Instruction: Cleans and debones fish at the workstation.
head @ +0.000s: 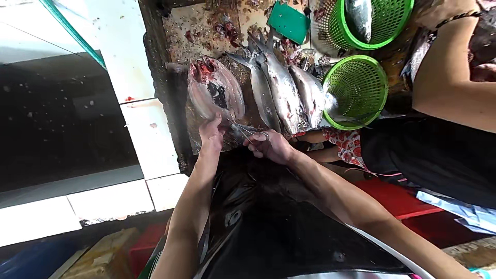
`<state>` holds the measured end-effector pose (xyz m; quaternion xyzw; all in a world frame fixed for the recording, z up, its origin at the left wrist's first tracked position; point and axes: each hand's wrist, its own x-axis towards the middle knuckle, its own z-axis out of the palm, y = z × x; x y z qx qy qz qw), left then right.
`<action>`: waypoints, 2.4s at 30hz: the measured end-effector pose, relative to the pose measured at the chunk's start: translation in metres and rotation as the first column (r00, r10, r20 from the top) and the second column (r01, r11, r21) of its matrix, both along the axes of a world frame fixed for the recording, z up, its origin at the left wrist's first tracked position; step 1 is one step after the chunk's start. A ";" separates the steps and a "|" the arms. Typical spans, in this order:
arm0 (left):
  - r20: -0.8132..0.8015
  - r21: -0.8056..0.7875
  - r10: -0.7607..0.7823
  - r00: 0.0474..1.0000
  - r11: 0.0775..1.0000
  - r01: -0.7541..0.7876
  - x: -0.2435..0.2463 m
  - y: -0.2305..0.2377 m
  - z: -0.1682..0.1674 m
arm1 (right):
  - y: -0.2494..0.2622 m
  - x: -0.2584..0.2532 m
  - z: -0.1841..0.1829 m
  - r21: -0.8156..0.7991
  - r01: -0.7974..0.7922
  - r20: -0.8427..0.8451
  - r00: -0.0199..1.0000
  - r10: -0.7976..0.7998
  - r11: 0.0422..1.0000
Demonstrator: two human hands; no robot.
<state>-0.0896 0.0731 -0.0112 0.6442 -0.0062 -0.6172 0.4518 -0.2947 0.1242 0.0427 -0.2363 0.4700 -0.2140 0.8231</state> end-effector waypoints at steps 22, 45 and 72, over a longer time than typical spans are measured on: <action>0.057 -0.004 -0.025 0.998 1.000 0.025 0.005 -0.008 -0.001 | -0.004 0.024 -0.014 -0.162 -0.013 -0.034 0.999 0.007 0.987; 0.069 -0.035 -0.041 0.997 0.998 0.044 0.015 -0.007 0.001 | 0.011 0.002 -0.032 -0.445 -0.586 -0.537 0.780 0.322 0.678; 0.026 -0.128 -0.061 0.998 0.990 0.064 0.013 -0.002 -0.001 | 0.052 -0.057 0.054 -0.346 -0.345 -0.625 0.778 0.059 0.872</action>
